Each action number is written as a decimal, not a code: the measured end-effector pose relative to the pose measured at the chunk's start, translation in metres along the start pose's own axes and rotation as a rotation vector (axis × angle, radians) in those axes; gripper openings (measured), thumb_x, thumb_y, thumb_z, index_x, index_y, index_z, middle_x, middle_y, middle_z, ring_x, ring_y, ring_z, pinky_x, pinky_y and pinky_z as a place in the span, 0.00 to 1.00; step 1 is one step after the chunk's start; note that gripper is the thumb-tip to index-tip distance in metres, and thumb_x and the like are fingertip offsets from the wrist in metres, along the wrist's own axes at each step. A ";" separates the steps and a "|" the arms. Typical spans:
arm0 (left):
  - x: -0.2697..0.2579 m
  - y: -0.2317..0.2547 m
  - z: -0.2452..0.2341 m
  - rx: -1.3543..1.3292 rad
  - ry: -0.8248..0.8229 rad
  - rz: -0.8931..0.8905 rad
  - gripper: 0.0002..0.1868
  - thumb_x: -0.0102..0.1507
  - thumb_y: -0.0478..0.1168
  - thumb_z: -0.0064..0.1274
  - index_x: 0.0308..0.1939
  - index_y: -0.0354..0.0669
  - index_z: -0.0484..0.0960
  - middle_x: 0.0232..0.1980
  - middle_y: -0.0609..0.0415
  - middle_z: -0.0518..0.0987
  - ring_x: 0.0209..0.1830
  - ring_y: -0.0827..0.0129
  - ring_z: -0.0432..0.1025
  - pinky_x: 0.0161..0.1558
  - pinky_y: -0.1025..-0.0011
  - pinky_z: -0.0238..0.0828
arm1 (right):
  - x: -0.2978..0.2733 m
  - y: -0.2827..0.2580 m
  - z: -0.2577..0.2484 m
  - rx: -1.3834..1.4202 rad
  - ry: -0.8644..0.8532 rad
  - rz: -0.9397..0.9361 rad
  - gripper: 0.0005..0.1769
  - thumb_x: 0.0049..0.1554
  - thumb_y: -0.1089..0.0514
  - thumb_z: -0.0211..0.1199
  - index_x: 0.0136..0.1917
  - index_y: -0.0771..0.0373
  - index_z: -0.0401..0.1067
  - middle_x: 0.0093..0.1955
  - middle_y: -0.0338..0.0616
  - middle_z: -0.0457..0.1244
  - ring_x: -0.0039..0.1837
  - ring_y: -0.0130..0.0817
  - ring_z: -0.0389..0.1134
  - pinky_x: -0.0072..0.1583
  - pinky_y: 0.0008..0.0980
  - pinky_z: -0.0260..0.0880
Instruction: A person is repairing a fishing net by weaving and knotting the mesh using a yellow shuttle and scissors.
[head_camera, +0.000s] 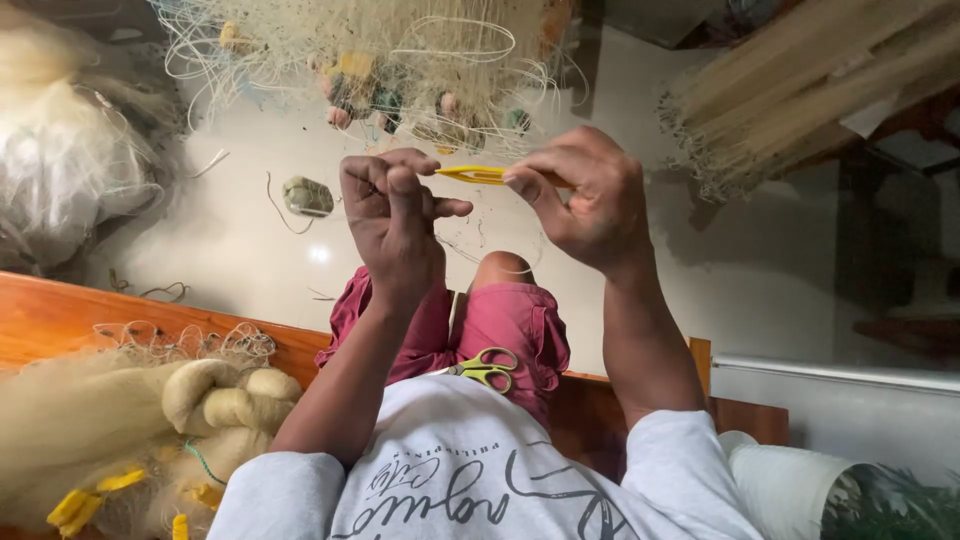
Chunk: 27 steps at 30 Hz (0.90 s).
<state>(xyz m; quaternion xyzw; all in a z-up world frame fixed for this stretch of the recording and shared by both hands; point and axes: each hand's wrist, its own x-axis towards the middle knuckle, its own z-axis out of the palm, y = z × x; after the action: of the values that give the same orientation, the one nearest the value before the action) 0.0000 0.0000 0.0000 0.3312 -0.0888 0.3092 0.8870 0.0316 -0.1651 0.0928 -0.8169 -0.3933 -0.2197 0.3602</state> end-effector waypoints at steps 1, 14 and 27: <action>0.001 0.000 0.003 0.000 0.000 -0.002 0.13 0.71 0.41 0.44 0.39 0.42 0.55 0.44 0.39 0.73 0.17 0.74 0.70 0.29 0.65 0.85 | 0.001 0.005 0.007 0.000 0.000 0.002 0.06 0.60 0.56 0.69 0.46 0.60 0.81 0.35 0.46 0.63 0.34 0.39 0.66 0.40 0.33 0.69; -0.009 -0.003 -0.001 0.149 -0.043 -0.022 0.13 0.70 0.35 0.47 0.39 0.45 0.57 0.50 0.40 0.77 0.49 0.66 0.76 0.31 0.72 0.81 | -0.033 -0.047 -0.017 0.619 0.641 -0.024 0.19 0.67 0.44 0.52 0.45 0.62 0.61 0.41 0.47 0.56 0.43 0.39 0.58 0.50 0.39 0.62; -0.010 -0.021 0.003 0.110 -0.073 0.050 0.14 0.69 0.30 0.48 0.34 0.44 0.59 0.47 0.33 0.80 0.26 0.65 0.79 0.26 0.73 0.80 | -0.053 -0.076 -0.002 0.274 -0.036 0.218 0.16 0.56 0.57 0.64 0.56 0.65 0.78 0.39 0.51 0.70 0.38 0.49 0.73 0.42 0.38 0.74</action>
<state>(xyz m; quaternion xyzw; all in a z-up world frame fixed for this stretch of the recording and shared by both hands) 0.0052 -0.0191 -0.0121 0.3882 -0.1122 0.3235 0.8556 -0.0614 -0.1598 0.0916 -0.8016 -0.3351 -0.1092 0.4830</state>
